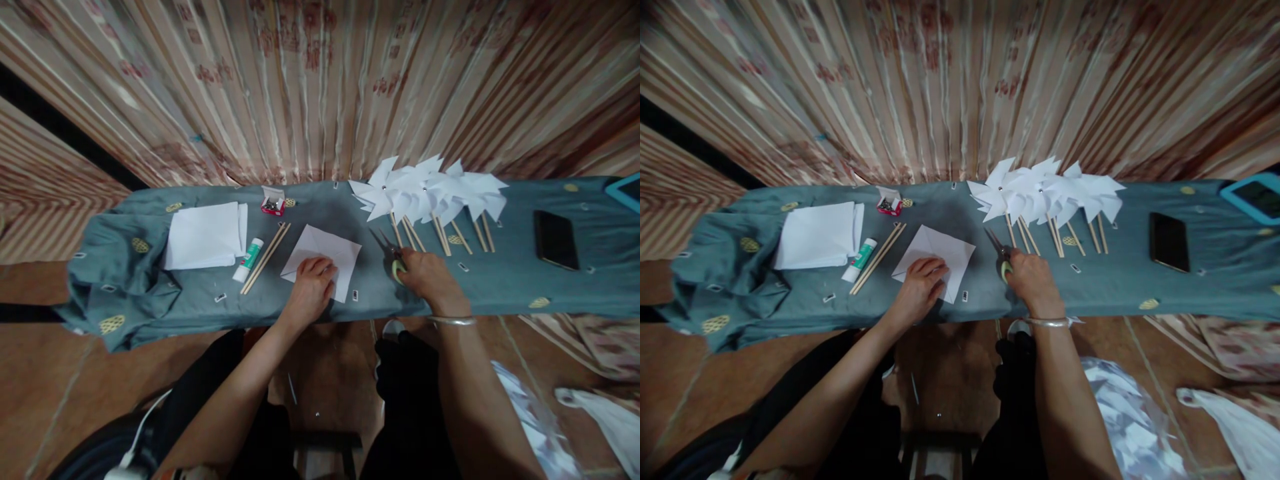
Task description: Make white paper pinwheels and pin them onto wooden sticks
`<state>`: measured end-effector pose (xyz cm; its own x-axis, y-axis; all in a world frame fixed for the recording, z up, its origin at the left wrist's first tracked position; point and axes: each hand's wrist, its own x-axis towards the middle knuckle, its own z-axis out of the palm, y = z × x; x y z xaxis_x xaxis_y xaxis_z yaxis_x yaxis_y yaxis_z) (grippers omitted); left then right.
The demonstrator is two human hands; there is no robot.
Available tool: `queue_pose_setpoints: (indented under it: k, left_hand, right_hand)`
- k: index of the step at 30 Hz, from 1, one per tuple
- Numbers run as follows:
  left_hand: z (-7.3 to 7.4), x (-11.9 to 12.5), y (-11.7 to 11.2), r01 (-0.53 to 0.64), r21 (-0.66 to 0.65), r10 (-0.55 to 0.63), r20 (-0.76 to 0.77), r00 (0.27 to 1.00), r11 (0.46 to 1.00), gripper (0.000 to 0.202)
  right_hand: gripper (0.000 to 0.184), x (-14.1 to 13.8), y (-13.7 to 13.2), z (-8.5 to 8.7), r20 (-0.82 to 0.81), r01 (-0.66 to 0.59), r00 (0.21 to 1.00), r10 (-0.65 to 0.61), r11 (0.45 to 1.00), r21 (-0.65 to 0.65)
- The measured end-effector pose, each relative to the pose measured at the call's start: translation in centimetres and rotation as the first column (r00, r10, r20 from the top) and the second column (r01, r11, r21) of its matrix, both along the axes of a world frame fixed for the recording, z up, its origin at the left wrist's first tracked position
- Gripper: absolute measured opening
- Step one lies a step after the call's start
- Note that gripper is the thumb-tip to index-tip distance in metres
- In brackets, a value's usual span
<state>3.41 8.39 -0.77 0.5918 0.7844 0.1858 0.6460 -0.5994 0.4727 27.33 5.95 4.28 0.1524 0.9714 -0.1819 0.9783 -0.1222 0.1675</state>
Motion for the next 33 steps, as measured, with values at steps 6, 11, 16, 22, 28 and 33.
queue_pose_setpoints:
  k: [6, 11, 16, 22, 28, 33]
  left_hand:
    - [0.0, 0.1, -0.1, -0.006, -0.008, 0.006, -0.005, 1.0, 1.0, 0.03]
    - [0.0, 0.1, -0.1, -0.01, -0.022, 0.01, -0.012, 1.0, 1.0, 0.032]
    - [0.2, 0.1, -0.1, -0.003, -0.033, 0.002, -0.027, 1.0, 0.999, 0.031]
    - [0.1, 0.1, -0.2, -0.013, -0.028, 0.013, 0.005, 1.0, 1.0, 0.031]
    - [0.1, 0.1, -0.1, -0.002, -0.043, 0.002, 0.003, 1.0, 0.999, 0.03]
    - [0.0, 0.1, -0.2, -0.012, -0.026, 0.011, -0.019, 1.0, 1.0, 0.03]
  right_hand:
    - [0.031, 0.8, -0.1, -0.4, -0.079, 0.022, 0.997, -0.019, 0.999, 0.036]
    - [0.035, 1.1, -0.8, -1.4, -0.083, -0.024, 0.996, 0.031, 0.997, 0.076]
    - [0.039, 0.8, -1.4, -2.5, 0.056, -0.051, 0.998, 0.041, 0.98, 0.192]
    - [0.037, 0.2, -1.5, -2.7, 0.079, -0.075, 0.995, 0.06, 0.976, 0.205]
    - [0.034, 0.3, -1.4, -2.5, 0.096, -0.05, 0.995, 0.032, 0.981, 0.189]
    - [0.032, 0.0, -1.5, -2.1, 0.066, -0.017, 0.998, 0.007, 0.99, 0.143]
